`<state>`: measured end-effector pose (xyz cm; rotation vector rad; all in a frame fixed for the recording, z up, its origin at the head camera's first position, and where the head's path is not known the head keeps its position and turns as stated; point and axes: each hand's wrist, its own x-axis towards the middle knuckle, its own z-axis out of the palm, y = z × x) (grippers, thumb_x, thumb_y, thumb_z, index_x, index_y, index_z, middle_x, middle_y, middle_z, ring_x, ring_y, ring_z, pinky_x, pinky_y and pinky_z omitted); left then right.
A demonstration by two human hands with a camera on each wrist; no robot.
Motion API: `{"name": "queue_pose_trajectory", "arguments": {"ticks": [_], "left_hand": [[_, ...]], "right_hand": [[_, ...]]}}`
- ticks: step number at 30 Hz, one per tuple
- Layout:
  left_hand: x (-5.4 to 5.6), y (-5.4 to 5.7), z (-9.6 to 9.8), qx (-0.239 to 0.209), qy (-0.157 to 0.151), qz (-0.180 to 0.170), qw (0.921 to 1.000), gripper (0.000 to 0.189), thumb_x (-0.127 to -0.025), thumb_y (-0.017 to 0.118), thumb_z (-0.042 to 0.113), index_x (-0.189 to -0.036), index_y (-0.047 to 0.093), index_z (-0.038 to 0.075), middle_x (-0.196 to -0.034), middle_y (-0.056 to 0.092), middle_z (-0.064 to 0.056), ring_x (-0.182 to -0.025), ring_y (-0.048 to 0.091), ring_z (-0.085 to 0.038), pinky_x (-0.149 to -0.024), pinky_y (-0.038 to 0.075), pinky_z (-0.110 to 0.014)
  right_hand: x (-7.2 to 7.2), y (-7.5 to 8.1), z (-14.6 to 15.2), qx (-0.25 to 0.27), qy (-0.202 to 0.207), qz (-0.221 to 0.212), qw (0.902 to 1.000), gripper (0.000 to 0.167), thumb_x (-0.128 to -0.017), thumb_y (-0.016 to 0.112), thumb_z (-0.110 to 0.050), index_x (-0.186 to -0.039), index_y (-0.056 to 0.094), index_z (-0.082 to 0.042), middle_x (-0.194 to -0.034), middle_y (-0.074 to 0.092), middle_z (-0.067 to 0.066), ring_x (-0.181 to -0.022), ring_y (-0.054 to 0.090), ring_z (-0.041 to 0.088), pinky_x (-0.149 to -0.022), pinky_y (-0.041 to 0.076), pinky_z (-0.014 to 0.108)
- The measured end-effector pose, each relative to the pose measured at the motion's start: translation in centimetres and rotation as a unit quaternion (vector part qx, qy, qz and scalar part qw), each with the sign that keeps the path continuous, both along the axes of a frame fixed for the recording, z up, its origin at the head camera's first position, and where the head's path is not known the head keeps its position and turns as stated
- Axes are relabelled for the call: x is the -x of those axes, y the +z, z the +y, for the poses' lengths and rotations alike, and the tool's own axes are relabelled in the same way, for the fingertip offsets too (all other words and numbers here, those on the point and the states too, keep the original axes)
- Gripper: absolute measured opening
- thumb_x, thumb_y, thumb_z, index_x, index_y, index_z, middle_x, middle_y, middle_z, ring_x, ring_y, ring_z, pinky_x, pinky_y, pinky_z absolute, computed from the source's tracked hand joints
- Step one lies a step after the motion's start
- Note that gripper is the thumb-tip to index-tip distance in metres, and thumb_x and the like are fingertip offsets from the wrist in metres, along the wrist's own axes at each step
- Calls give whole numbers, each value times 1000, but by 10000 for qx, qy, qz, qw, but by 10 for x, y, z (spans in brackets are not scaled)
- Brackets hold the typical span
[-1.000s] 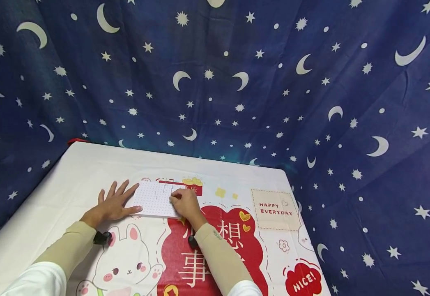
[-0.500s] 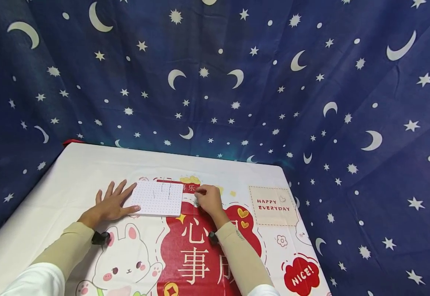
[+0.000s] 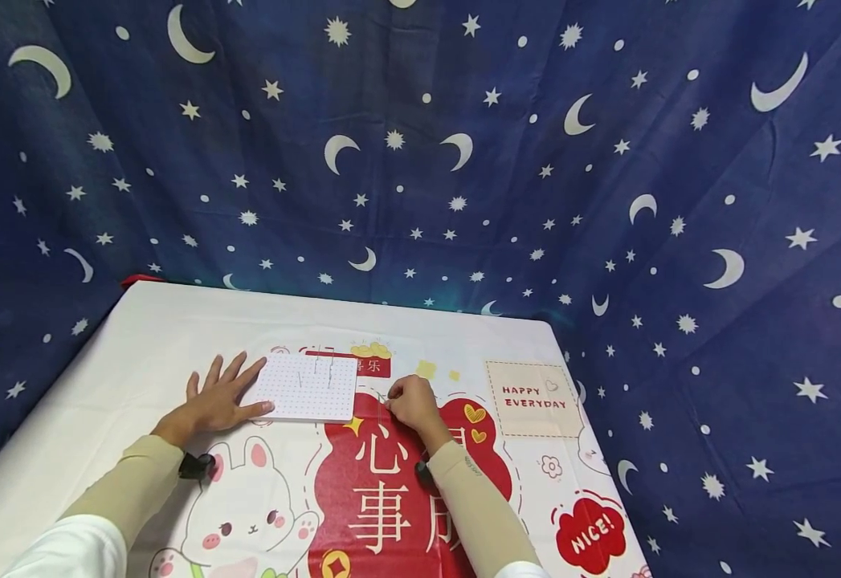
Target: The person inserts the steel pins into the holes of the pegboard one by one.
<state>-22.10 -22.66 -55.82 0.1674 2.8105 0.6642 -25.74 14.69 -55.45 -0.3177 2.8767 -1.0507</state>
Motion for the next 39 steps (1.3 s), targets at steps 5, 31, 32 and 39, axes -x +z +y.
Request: {"name": "queue_pose_trajectory", "arguments": {"ticks": [5, 31, 32, 39], "left_hand": [[1, -4, -1, 48, 2, -25, 10000, 104, -88, 59, 77, -166, 20, 21, -174, 2, -26, -156, -11, -61, -116, -13, -82], [0, -3, 0, 68, 32, 31, 10000, 103, -88, 61, 75, -166, 22, 21, -174, 4, -26, -156, -8, -62, -116, -10, -83], [0, -3, 0, 39, 42, 36, 10000, 102, -88, 61, 75, -166, 22, 20, -174, 4, -27, -156, -8, -62, -116, -11, -83], [2, -7, -1, 98, 9, 3, 10000, 103, -88, 59, 77, -166, 21, 21, -174, 3, -26, -156, -9, -61, -116, -12, -83]], "right_hand": [[-1, 0, -6, -533, 83, 200, 9983, 12, -84, 80, -4, -73, 76, -6, -69, 70, 3, -70, 56, 12, -66, 49, 28], [4, 8, 1, -280, 117, -393, 9988, 20, -92, 77, -8, -73, 70, -6, -67, 60, -1, -69, 51, 13, -66, 45, 25], [4, 8, 2, -258, 162, -412, 9987, 19, -92, 77, -8, -75, 69, -5, -68, 61, 0, -69, 51, 13, -66, 45, 26], [4, 8, 1, 72, 330, -713, 9969, 11, -99, 69, -10, -92, 77, -7, -88, 71, 5, -85, 58, 16, -80, 50, 32]]}}
